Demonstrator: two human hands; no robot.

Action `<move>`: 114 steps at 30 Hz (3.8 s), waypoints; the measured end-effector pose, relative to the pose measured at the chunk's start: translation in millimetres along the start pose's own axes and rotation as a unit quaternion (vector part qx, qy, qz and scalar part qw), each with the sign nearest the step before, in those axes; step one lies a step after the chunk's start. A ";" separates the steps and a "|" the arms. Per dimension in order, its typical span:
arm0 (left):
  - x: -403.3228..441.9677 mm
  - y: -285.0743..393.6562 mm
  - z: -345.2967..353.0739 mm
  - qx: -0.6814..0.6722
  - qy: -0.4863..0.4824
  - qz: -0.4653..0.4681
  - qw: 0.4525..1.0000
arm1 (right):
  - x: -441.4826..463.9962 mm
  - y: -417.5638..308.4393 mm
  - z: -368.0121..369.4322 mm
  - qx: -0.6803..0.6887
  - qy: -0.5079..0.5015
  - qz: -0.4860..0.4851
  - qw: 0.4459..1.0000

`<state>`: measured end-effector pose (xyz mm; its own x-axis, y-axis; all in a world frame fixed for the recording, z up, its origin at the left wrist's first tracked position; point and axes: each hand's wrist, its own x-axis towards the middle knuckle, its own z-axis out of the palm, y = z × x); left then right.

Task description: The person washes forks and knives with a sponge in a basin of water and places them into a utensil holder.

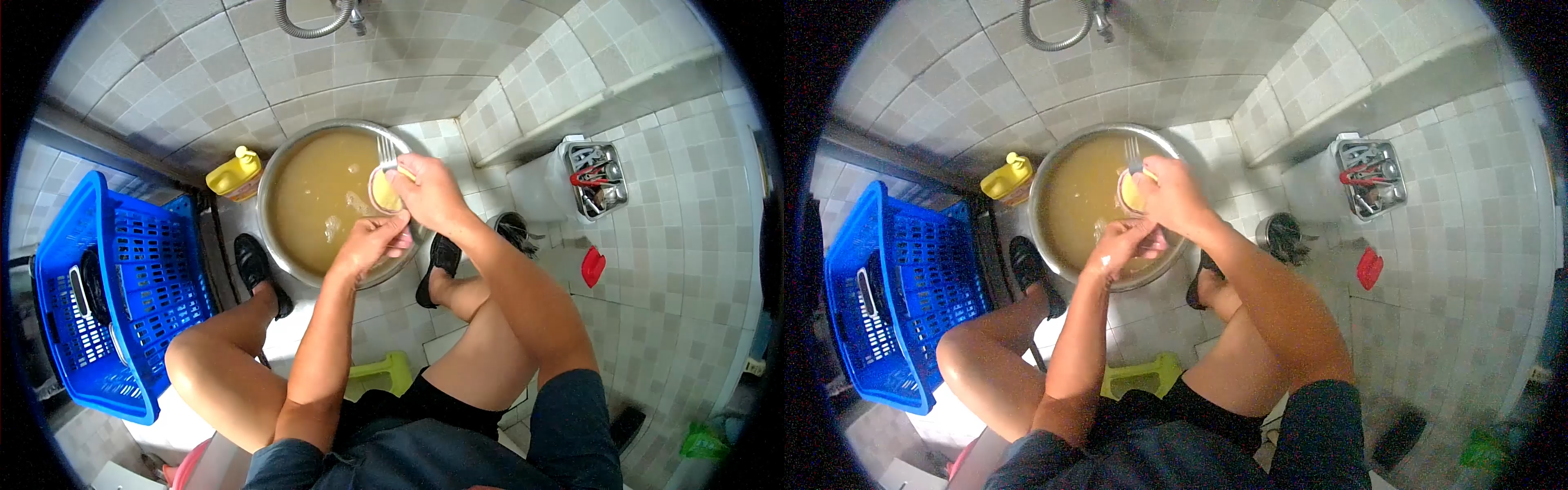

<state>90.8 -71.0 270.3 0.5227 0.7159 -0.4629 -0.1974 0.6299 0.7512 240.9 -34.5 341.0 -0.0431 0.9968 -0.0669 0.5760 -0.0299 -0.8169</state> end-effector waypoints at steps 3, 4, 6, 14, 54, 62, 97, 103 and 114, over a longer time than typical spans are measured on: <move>-0.3 10.3 -23.0 0.125 0.112 -0.014 0.986 | 5.8 0.6 -8.0 -0.017 0.002 -0.010 1.000; 3.7 8.9 -27.9 0.126 0.115 -0.016 0.985 | 6.0 0.6 -8.7 -0.016 -0.014 -0.004 1.000; 5.5 11.2 -33.1 -0.068 0.179 0.146 0.971 | 3.6 -0.3 -4.8 -0.018 -0.017 -0.004 1.000; 3.2 10.5 -29.6 -0.259 0.081 0.184 0.945 | -11.6 -11.4 18.8 -0.044 -0.145 -0.017 0.988; 6.6 7.7 -40.6 -0.268 0.100 0.136 0.948 | -19.4 0.4 15.9 -0.043 -0.178 0.003 0.983; 8.7 1.1 -28.7 -0.247 0.152 0.153 0.945 | -18.2 6.3 13.2 -0.057 -0.255 0.046 0.964; -25.5 22.0 -1.3 0.132 -0.057 0.138 0.980 | 15.6 30.2 -75.3 0.172 0.062 0.159 0.970; -19.3 16.2 1.4 0.088 -0.083 0.195 0.973 | 9.5 7.6 -64.0 0.348 -0.025 0.221 0.911; -7.5 3.0 -3.2 -0.032 -0.078 0.214 0.973 | 0.3 0.0 -45.1 0.370 -0.096 0.216 0.899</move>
<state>83.6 -73.5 274.5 0.5007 0.8650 -0.0336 -0.4727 0.3057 0.8265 277.8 -30.9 366.7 -0.1261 0.8518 -0.5085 -0.1243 -0.5221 -0.8438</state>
